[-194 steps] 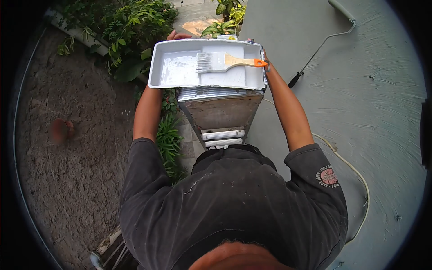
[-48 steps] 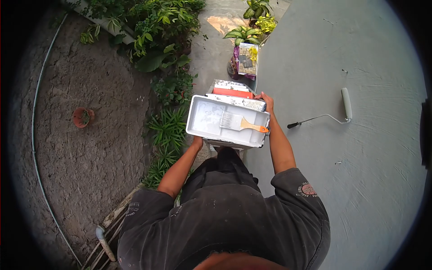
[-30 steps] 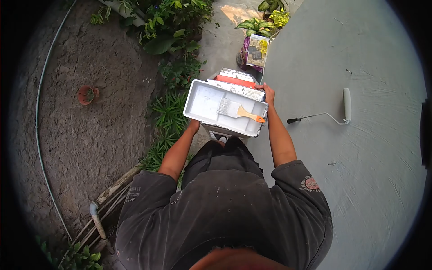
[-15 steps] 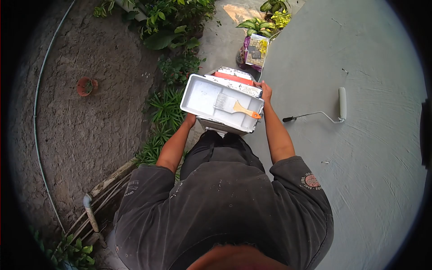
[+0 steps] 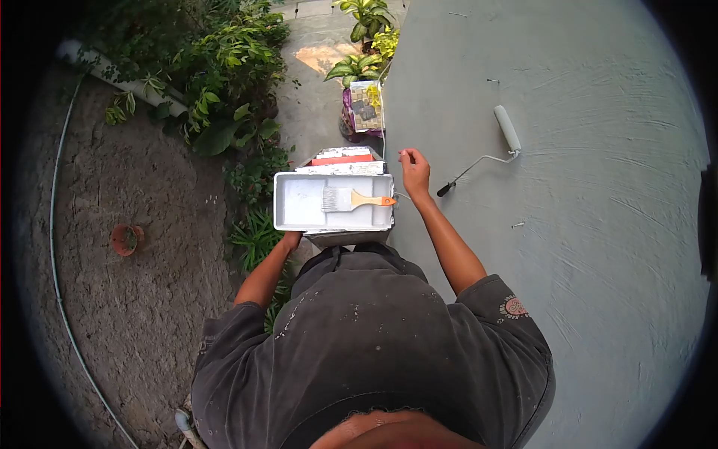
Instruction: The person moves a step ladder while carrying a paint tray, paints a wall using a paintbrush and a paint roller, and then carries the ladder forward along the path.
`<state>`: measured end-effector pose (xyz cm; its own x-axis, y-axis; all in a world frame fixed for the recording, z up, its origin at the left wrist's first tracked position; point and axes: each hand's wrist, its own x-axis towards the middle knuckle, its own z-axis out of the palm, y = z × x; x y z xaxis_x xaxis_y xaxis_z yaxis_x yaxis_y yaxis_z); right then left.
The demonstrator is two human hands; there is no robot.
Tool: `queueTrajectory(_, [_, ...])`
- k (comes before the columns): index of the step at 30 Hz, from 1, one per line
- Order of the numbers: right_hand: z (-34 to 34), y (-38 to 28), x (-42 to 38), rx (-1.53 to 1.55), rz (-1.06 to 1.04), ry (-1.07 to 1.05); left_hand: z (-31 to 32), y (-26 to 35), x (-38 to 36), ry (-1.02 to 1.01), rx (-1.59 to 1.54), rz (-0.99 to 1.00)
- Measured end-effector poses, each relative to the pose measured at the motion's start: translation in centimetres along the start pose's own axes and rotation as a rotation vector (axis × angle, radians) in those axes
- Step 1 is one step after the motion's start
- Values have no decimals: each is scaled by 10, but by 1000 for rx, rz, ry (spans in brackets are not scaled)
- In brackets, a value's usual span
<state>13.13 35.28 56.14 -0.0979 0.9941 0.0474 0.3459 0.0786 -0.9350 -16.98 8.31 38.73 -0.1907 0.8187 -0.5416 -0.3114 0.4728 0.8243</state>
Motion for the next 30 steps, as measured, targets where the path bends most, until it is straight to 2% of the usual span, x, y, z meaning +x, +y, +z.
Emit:
queueTrajectory(1, [-5,-13,-12,-48,-65,-53,0,11,-4,-27,-53,-102])
queueTrajectory(2, [-11,-32,-24,-65,-104,-159,11,44,-19,11,-74,-290])
queueTrajectory(3, [-17,-48,-36,-87,-146,-264,-33,-15,17,-179,-83,-236])
queueTrajectory(4, [-21,-51,-43,-134,-165,-401,-28,3,9,-163,-43,-224])
queueTrajectory(5, [-22,-52,-54,-318,-285,-397,-43,-10,20,-268,-32,-223])
queueTrajectory(6, [-22,-50,-62,-358,-316,-427,-57,-22,30,-196,41,-392])
queueTrajectory(9, [-19,-46,-77,-515,-340,-525,-53,0,27,-325,22,-323])
queueTrajectory(10, [-18,-44,-82,-557,-330,-562,-56,1,31,-374,-64,-422])
queueTrajectory(11, [-15,-39,-86,-576,-334,-561,-61,-8,41,-326,-27,-463])
queueTrajectory(12, [-12,-34,-89,-591,-339,-565,-76,-12,50,-446,95,-539])
queueTrajectory(16, [-5,-19,-91,-650,-389,-569,-61,13,43,-457,51,-459])
queueTrajectory(19, [0,-17,-86,-660,-318,-586,-69,33,41,-436,90,-464])
queueTrajectory(23, [-4,-23,-82,-549,-178,-628,-77,93,41,-363,149,-521])
queueTrajectory(26, [-8,-27,-75,-308,8,-622,-104,101,69,-258,91,-493])
queueTrajectory(28, [-7,-27,-78,-204,42,-528,-136,93,94,-15,125,-325])
queueTrajectory(30, [-7,-37,-80,-167,100,-514,-125,122,84,337,182,-170])
